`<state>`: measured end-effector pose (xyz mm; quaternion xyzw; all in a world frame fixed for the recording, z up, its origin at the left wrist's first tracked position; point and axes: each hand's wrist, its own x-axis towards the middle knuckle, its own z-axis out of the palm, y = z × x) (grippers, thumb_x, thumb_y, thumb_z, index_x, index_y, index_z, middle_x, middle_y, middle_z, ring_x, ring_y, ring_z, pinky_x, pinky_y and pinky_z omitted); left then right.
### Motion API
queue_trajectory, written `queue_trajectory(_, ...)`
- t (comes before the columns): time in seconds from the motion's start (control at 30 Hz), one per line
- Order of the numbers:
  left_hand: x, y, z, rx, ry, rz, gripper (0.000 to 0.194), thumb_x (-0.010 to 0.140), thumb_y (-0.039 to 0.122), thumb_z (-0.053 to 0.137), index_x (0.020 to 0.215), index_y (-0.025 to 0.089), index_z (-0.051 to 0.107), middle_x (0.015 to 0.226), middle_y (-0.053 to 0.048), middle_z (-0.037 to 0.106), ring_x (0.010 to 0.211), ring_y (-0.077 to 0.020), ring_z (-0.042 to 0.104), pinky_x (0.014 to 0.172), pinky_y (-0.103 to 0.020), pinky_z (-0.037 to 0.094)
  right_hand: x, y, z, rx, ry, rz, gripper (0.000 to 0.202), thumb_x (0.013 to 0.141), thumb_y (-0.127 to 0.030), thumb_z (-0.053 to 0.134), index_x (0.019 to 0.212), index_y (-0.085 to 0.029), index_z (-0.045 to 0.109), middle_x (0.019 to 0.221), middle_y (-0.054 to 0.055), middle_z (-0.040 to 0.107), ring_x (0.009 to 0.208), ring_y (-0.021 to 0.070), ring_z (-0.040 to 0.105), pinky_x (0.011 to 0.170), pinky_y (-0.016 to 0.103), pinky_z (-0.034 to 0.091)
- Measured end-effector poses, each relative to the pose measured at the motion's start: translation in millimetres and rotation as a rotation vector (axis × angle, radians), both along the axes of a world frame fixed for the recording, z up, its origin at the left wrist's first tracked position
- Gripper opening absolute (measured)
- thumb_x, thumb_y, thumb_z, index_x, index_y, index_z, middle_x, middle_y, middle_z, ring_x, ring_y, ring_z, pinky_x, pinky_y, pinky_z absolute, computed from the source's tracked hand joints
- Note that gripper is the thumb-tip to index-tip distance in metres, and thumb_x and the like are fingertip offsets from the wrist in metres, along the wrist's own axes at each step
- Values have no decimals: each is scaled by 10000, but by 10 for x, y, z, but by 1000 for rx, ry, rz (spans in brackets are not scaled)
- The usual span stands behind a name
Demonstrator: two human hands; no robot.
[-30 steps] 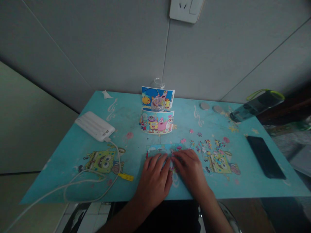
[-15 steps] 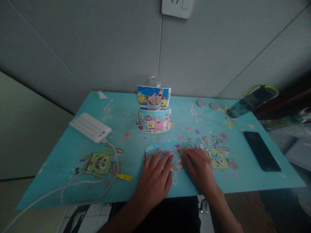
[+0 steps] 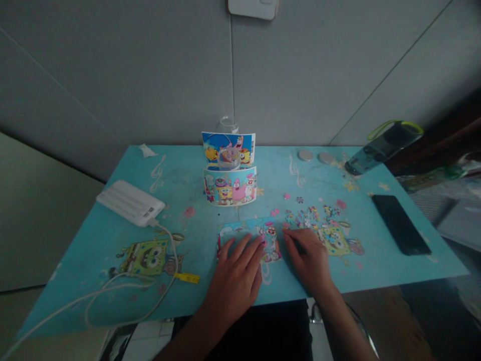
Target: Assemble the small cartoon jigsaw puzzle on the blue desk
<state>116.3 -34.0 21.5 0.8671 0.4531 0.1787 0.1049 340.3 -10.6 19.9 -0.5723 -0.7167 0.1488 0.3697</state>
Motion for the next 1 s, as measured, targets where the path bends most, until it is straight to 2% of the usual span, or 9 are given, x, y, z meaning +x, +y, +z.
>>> queue_trajectory(0.17, 2, 8, -2, -13, 7, 3, 440, 1015, 249, 493, 1453, 220, 520, 1573, -36, 482, 1464, -278, 399, 1208, -561, 250, 10, -7, 1, -9, 16, 0, 173, 976, -189, 621, 1115, -233, 716, 1000, 52, 741, 941, 218, 659, 856, 402, 522)
queue_trajectory(0.4, 9, -6, -4, 7, -3, 27, 411, 1017, 265, 506, 1423, 217, 551, 1545, -56, 513, 1447, -289, 422, 1205, -561, 272, -24, 3, 56, -20, -15, 109, 194, 974, -166, 611, 1131, -226, 706, 985, 59, 726, 928, 228, 631, 854, 415, 517)
queue_trajectory(0.53, 14, 6, -11, 13, -2, 24, 400, 1024, 266, 491, 1414, 209, 558, 1534, -51, 528, 1440, -285, 430, 1197, -554, 282, -31, 7, 55, -34, -29, 125, 195, 982, -165, 598, 1136, -222, 703, 998, 65, 717, 937, 234, 618, 866, 420, 513)
queue_trajectory(0.73, 24, 27, -24, 62, -32, 8, 394, 1007, 228, 496, 1389, 198, 583, 1471, -57, 591, 1399, -286, 480, 1184, -542, 299, -252, -6, 68, -90, -179, 89, 207, 1001, -205, 580, 1163, -217, 708, 1030, 79, 696, 973, 256, 590, 909, 446, 496)
queue_trajectory(0.87, 20, 35, -23, 89, -45, -7, 387, 993, 185, 487, 1362, 182, 604, 1450, -62, 611, 1376, -287, 506, 1186, -534, 282, -441, -4, 144, -145, -289, 16, 176, 1005, -236, 579, 1103, -236, 725, 1008, 80, 675, 965, 269, 572, 888, 453, 484)
queue_trajectory(1.0, 16, 40, -31, 101, -54, -16, 401, 986, 153, 469, 1363, 174, 605, 1456, -64, 607, 1378, -282, 507, 1203, -532, 248, -509, -20, 183, -165, -338, -44, 158, 989, -226, 601, 1073, -259, 731, 997, 84, 665, 945, 276, 558, 853, 452, 474)
